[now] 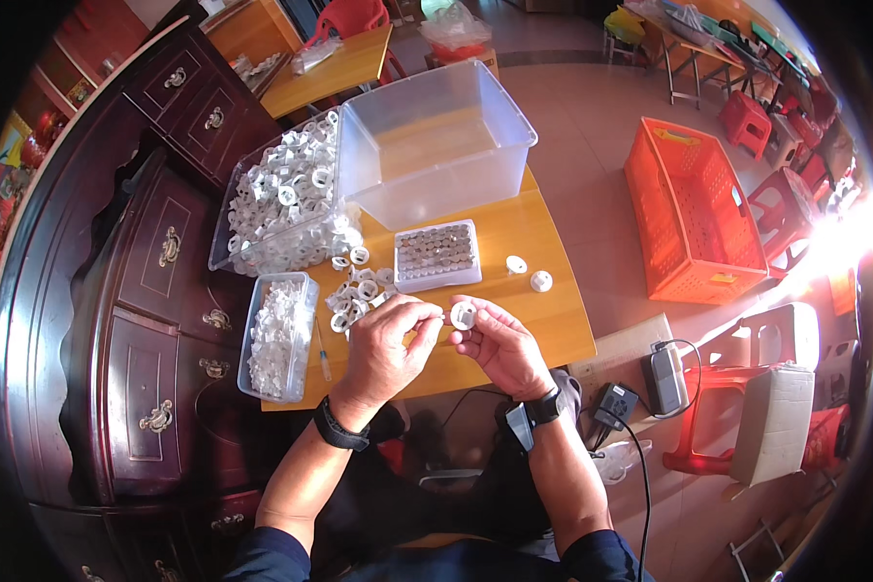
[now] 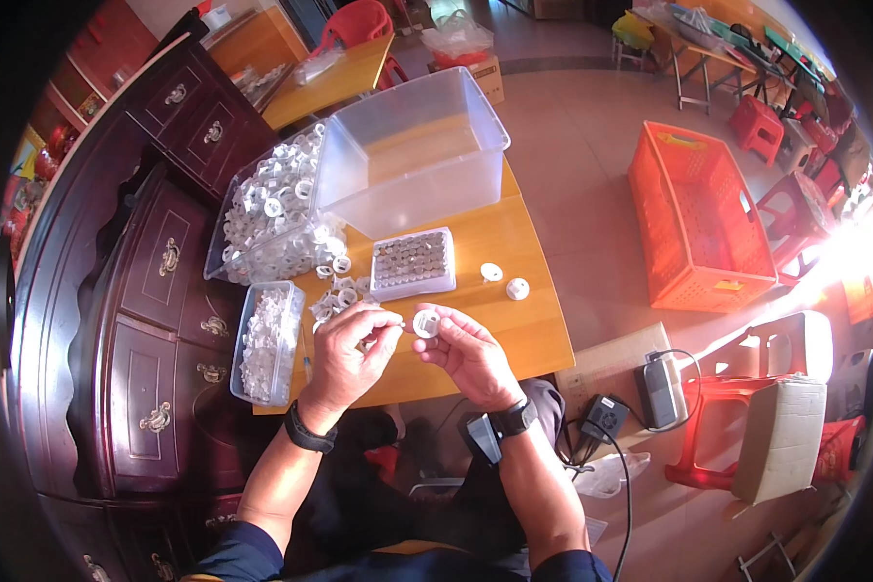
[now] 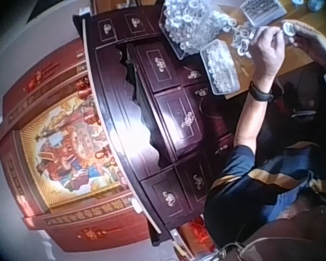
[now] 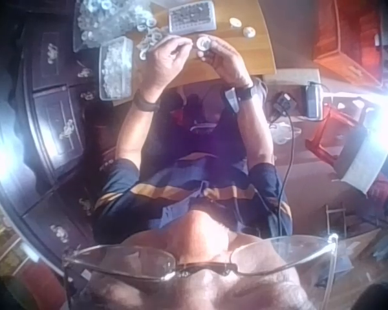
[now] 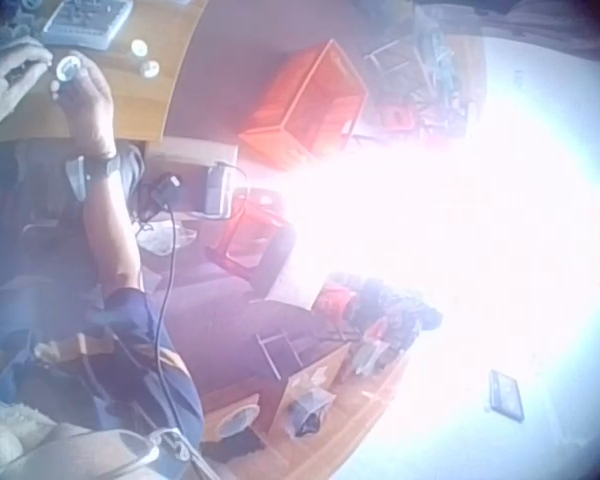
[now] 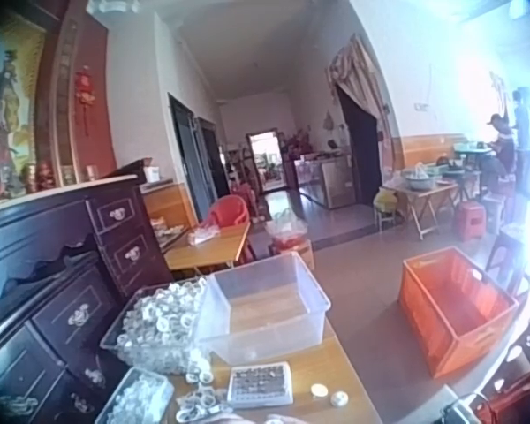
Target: Manually assembling small white circular electronic or mechanical components by inserting wires and small parts.
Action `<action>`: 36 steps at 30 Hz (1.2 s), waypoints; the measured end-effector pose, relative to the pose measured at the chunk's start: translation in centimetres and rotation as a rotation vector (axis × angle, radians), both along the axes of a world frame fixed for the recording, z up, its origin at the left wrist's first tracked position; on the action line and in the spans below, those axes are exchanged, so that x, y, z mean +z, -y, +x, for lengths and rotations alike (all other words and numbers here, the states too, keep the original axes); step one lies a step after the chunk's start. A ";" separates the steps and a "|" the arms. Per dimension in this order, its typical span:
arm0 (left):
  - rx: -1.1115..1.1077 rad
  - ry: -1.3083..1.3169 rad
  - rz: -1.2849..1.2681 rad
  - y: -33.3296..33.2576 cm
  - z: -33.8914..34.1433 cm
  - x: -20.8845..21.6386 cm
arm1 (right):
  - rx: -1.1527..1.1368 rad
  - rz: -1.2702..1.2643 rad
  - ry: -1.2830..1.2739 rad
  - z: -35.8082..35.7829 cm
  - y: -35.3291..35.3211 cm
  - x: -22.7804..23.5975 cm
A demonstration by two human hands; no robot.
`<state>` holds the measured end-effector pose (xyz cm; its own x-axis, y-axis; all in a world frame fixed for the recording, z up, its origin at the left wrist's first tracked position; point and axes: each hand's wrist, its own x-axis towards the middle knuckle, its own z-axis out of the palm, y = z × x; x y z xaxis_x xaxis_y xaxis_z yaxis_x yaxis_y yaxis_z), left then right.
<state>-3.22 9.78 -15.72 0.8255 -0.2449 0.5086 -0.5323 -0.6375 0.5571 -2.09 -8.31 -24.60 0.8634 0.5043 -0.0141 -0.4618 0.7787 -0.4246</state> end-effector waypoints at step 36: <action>-0.243 -0.602 -0.137 -1.8 2.4 -0.1 | 0.063 -0.227 0.051 -0.5 -0.4 -0.2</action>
<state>-0.80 11.59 -15.80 0.9048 -0.4256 0.0151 -0.2219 -0.4410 0.8696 -2.59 -7.90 -24.76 0.8326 0.5465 -0.0905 -0.4801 0.6304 -0.6100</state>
